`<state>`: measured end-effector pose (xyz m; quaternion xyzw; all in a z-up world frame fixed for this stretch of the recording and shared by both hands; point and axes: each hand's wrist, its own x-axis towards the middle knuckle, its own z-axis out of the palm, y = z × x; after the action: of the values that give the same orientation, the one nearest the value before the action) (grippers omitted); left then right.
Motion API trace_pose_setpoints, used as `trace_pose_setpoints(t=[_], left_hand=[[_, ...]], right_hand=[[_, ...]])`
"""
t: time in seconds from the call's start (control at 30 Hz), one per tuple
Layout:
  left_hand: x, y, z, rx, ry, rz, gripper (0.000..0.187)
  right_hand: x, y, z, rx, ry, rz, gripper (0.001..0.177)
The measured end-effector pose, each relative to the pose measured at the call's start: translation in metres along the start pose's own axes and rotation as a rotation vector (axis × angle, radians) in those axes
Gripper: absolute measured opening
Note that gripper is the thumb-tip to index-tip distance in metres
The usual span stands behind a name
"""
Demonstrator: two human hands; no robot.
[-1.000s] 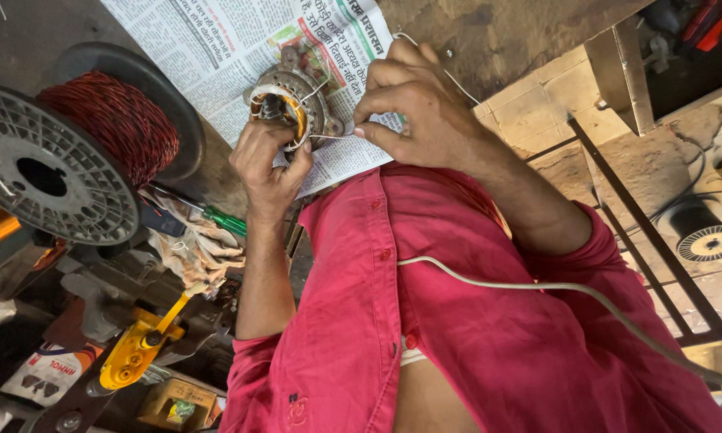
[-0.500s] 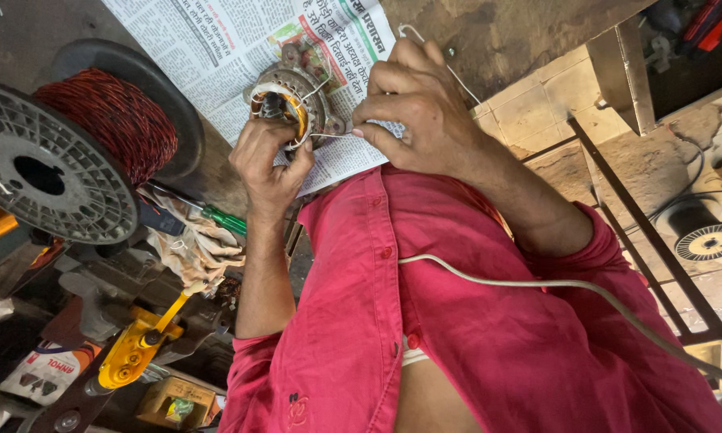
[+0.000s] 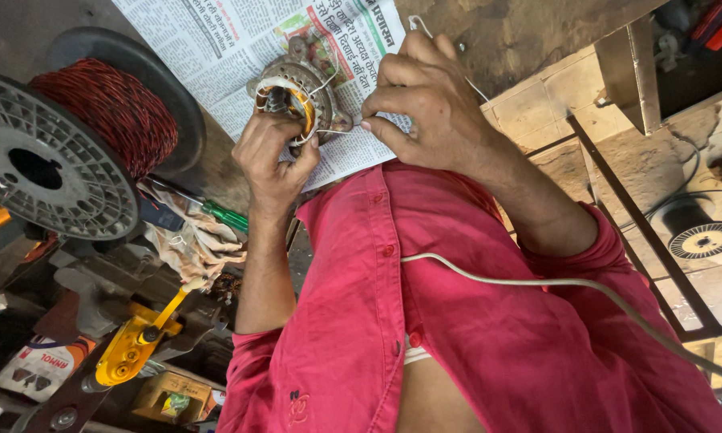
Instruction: The person winds a white wire around a small motor stator placed on a newspaper. They repeatedly wrap the wire by hand, occasionally adjusting the stator and pulling the wire taut. The person uses scissors to cut the wire near the end of the clip.
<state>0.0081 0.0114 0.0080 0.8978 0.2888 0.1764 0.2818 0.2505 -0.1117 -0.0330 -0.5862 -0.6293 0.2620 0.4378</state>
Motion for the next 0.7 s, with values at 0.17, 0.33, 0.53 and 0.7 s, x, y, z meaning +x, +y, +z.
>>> trace_pose_setpoints(t=[0.17, 0.33, 0.53, 0.7], left_hand=[[0.002, 0.000, 0.000, -0.009, 0.001, 0.006, 0.020], [0.000, -0.003, 0.001, -0.001, -0.004, 0.002, 0.019], [-0.002, -0.003, 0.003, 0.018, 0.003, 0.000, 0.018], [-0.001, -0.002, 0.003, 0.024, -0.001, 0.001, 0.017]], right_hand=[[0.003, 0.000, -0.001, 0.003, -0.008, 0.015, 0.013], [0.004, -0.001, -0.001, -0.008, 0.014, 0.012, 0.013], [-0.003, -0.008, -0.006, -0.066, 0.057, -0.012, 0.013], [-0.009, -0.015, -0.012, -0.024, 0.029, 0.037, 0.009]])
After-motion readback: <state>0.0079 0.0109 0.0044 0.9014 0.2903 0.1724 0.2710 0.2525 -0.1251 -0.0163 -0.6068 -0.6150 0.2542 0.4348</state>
